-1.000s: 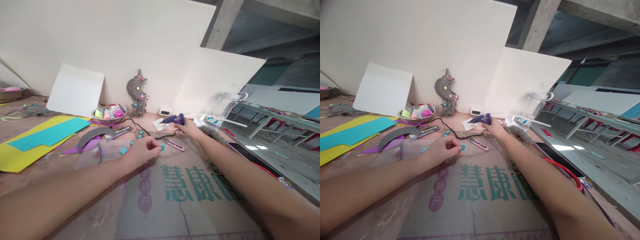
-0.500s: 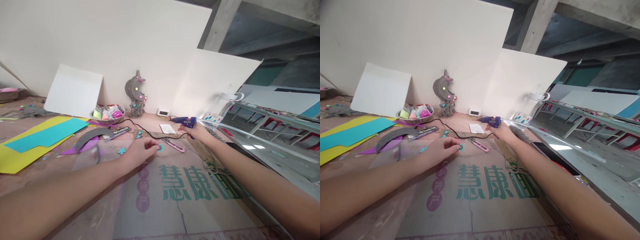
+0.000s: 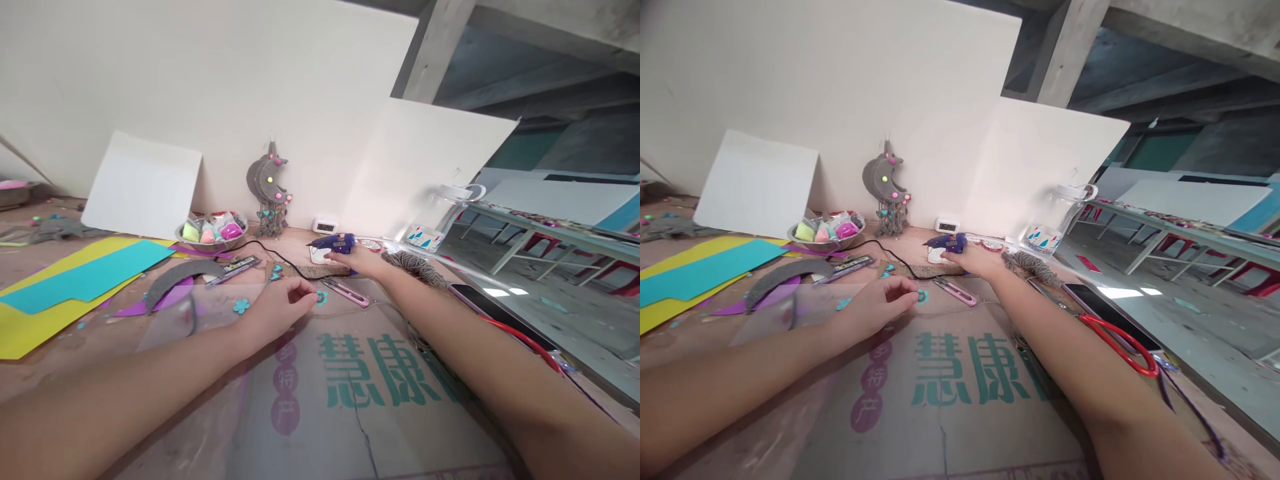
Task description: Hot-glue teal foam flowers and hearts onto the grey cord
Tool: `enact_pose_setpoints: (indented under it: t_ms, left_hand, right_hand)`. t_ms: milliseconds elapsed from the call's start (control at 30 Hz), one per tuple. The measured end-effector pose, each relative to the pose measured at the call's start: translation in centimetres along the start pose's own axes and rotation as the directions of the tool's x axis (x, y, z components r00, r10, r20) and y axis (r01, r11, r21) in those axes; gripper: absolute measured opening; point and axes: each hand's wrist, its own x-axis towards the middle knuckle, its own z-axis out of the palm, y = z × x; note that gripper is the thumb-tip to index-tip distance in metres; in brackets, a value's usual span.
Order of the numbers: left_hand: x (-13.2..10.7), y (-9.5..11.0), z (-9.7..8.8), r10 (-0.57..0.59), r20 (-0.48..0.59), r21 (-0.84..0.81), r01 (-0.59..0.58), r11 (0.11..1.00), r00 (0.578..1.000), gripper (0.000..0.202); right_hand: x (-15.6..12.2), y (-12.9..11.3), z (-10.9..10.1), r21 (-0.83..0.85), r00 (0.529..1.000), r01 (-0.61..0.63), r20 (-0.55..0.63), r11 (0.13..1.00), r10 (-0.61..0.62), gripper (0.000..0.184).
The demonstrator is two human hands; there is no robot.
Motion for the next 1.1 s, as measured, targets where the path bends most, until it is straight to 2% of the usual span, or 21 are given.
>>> enact_pose_setpoints:
  t_ms: [133,267,367,467,567,700,800,900,1100]
  left_hand:
    - [0.0,0.3,-0.1,-0.008,-0.065,-0.031,0.006,0.999,0.998,0.020]
    - [-0.3,0.6,-0.1,-0.065,-0.017,-0.125,0.062,0.990,0.998,0.020]
    - [-0.5,0.8,0.0,-0.099,0.018,-0.170,0.101,0.980,0.995,0.020]
    - [-0.6,1.0,-0.1,-0.108,-0.013,-0.140,0.105,0.985,0.994,0.019]
    - [-0.5,1.1,-0.2,-0.083,-0.061,-0.074,0.078,0.994,0.995,0.017]
    - [-0.4,1.0,-0.2,-0.094,-0.049,-0.034,0.092,0.995,0.994,0.014]
    - [-0.3,0.7,-0.2,-0.113,-0.027,-0.027,0.112,0.993,0.993,0.015]
    - [-0.3,0.5,-0.3,-0.065,-0.037,0.001,0.065,0.998,0.997,0.014]
    - [-0.4,0.4,-0.2,-0.088,-0.006,-0.031,0.088,0.996,0.996,0.014]
  right_hand:
    - [-1.4,-1.0,-1.0,0.037,0.999,0.015,-0.037,0.999,-0.013,0.032]
    - [-5.1,-2.5,-3.2,0.119,0.996,0.042,-0.082,0.992,-0.032,0.034]
    - [-8.4,-3.2,-4.2,0.102,0.995,0.053,-0.085,0.993,-0.045,0.037]
    - [-11.3,-3.5,-3.8,0.101,0.993,0.060,-0.103,0.993,-0.050,0.038]
    - [-13.2,-3.6,-2.4,0.104,0.996,0.015,-0.090,0.995,-0.006,0.038]
    - [-14.0,-3.8,-1.1,0.093,1.000,-0.010,-0.007,0.996,0.010,0.035]
    - [-13.9,-3.5,-1.1,0.072,1.000,0.007,-0.010,0.997,-0.006,0.032]
    - [-14.0,-3.2,-1.1,0.084,1.000,0.002,0.005,0.996,-0.002,0.031]
    - [-14.3,-3.7,-0.6,0.184,0.998,0.004,0.060,0.983,-0.015,0.026]
